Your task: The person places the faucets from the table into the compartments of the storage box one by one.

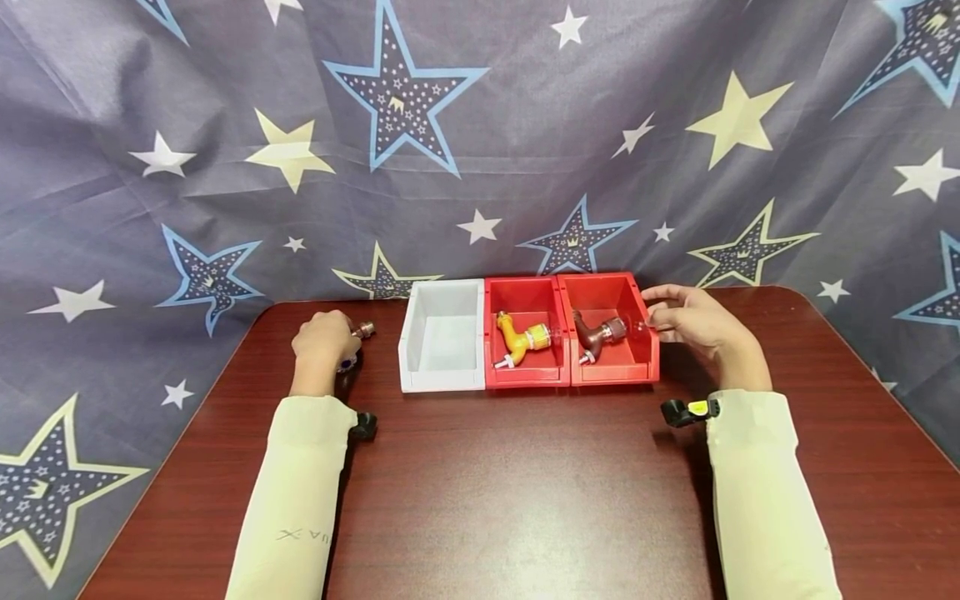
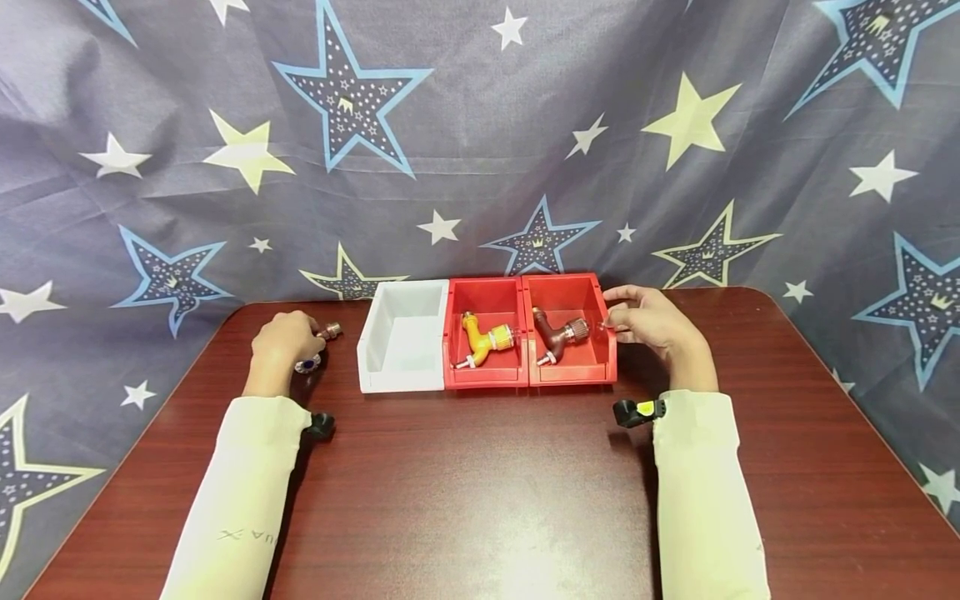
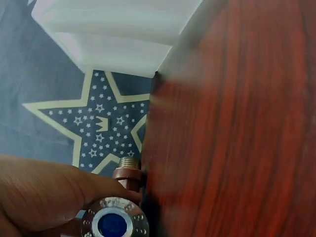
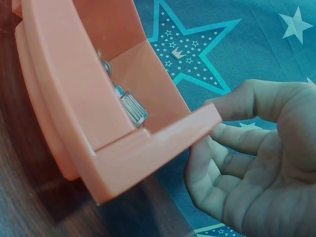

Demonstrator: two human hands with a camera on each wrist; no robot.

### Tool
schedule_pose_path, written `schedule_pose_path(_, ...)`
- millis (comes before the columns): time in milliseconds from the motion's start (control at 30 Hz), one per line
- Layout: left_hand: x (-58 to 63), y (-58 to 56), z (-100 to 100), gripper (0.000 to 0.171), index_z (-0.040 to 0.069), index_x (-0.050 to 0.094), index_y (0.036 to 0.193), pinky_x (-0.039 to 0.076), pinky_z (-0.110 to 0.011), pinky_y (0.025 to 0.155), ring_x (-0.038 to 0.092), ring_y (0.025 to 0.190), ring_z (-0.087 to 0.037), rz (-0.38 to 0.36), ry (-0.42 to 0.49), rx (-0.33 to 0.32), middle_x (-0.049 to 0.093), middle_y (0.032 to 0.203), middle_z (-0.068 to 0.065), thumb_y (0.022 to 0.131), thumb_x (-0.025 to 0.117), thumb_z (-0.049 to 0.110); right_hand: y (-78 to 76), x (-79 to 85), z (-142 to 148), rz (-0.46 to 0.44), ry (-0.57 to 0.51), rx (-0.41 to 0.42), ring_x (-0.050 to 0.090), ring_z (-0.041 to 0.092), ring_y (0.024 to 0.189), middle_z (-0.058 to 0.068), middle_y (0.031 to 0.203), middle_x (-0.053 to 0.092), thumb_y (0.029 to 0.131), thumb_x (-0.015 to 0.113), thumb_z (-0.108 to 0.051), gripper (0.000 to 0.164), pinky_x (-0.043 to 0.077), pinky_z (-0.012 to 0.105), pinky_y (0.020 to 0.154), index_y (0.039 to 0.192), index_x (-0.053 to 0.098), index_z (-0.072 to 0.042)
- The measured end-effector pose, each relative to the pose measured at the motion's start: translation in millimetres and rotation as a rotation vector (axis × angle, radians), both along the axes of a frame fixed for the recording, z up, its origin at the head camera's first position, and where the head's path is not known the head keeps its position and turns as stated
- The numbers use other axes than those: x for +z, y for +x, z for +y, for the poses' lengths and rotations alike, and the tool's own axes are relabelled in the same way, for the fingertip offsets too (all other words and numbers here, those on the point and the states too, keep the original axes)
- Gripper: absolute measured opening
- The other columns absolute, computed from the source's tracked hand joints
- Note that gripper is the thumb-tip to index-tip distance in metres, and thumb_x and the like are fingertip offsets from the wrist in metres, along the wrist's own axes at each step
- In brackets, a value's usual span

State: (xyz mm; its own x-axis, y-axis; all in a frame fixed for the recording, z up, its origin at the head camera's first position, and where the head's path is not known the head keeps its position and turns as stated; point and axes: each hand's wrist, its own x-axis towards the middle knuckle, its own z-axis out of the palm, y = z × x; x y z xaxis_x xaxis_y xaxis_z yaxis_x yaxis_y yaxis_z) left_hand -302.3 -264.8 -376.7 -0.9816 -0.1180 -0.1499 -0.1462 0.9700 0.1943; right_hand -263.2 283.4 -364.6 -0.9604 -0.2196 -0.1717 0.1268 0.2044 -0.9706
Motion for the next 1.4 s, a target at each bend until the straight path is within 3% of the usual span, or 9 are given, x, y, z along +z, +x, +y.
schedule_pose_path(100,2.4,0.8,0.3,0.039,0.006,0.065,0.126,0.048,-0.07,0.089,0.05,0.119,-0.057,-0.021,0.004,-0.042,0.053,0.134,-0.033,0.094,0.062,0.028,-0.2,0.0,-0.2,-0.002,-0.008,0.001,0.066,0.013,0.082,0.006,0.097,0.066,0.098,0.053,0.004,0.053,0.061,0.029,0.08,0.147,0.033,0.011)
schedule_pose_path(267,10.2,3.0,-7.9,0.075,0.007,0.045,0.151,0.036,-0.074,0.103,0.036,0.13,-0.061,-0.075,0.026,-0.249,0.042,0.145,-0.035,0.087,0.077,0.031,-0.1,0.4,-0.5,-0.004,-0.025,-0.003,0.063,0.011,0.08,0.003,0.092,0.065,0.098,0.052,0.006,0.053,0.061,0.031,0.08,0.147,0.033,0.011)
schedule_pose_path(367,14.6,4.9,-14.5,0.084,0.005,0.046,0.149,0.039,-0.067,0.107,0.042,0.128,-0.057,-0.073,0.081,-0.346,0.048,0.141,-0.034,0.077,0.087,0.023,0.0,0.4,-0.8,-0.003,-0.034,-0.001,0.065,0.011,0.08,0.004,0.093,0.065,0.098,0.051,0.007,0.052,0.061,0.031,0.081,0.147,0.033,0.011)
schedule_pose_path(533,15.7,6.2,-23.1,0.087,0.004,0.052,0.144,0.043,-0.056,0.108,0.054,0.123,-0.043,-0.085,0.209,-0.417,0.059,0.134,-0.028,0.066,0.091,0.007,-0.2,-0.1,-0.9,0.0,-0.04,0.0,0.063,0.011,0.078,0.005,0.093,0.065,0.098,0.052,0.007,0.052,0.061,0.032,0.081,0.146,0.033,0.012)
schedule_pose_path(667,13.8,6.1,-25.5,0.084,0.004,0.054,0.141,0.044,-0.055,0.106,0.056,0.118,-0.042,-0.081,0.222,-0.434,0.061,0.13,-0.027,0.064,0.088,0.003,-0.8,-1.7,0.1,0.014,-0.034,0.011,0.065,0.012,0.08,0.008,0.097,0.066,0.098,0.052,0.005,0.051,0.061,0.033,0.081,0.144,0.034,0.012)
schedule_pose_path(833,12.1,4.1,-22.6,0.077,0.001,0.056,0.139,0.044,-0.056,0.105,0.057,0.117,-0.041,-0.035,0.181,-0.455,0.062,0.128,-0.027,0.07,0.088,0.007,-1.5,-4.0,1.9,0.037,-0.019,0.025,0.068,0.015,0.084,0.011,0.102,0.067,0.097,0.052,0.004,0.048,0.062,0.032,0.079,0.142,0.036,0.012)
schedule_pose_path(1033,10.2,1.2,-6.4,0.073,0.0,0.052,0.143,0.041,-0.061,0.109,0.047,0.128,-0.048,-0.018,0.053,-0.371,0.055,0.133,-0.031,0.081,0.084,0.023,-0.3,-3.6,2.5,0.02,-0.033,0.01,0.068,0.014,0.082,0.007,0.098,0.067,0.098,0.052,0.005,0.052,0.061,0.031,0.079,0.146,0.033,0.012)
schedule_pose_path(1167,8.0,0.4,3.6,0.071,0.0,0.05,0.145,0.039,-0.064,0.109,0.044,0.131,-0.052,-0.015,0.022,-0.327,0.052,0.136,-0.032,0.088,0.077,0.033,-0.5,-2.8,2.4,0.011,-0.016,0.005,0.067,0.013,0.084,0.007,0.1,0.067,0.099,0.052,0.005,0.052,0.061,0.03,0.079,0.147,0.033,0.011)
schedule_pose_path(1400,9.5,1.1,-4.9,0.083,-0.003,0.046,0.147,0.038,-0.061,0.111,0.047,0.129,-0.049,-0.018,0.076,-0.386,0.055,0.135,-0.032,0.084,0.083,0.036,0.6,-0.4,0.5,0.01,-0.016,0.011,0.067,0.013,0.084,0.008,0.1,0.067,0.098,0.052,0.005,0.052,0.061,0.029,0.078,0.146,0.033,0.011)
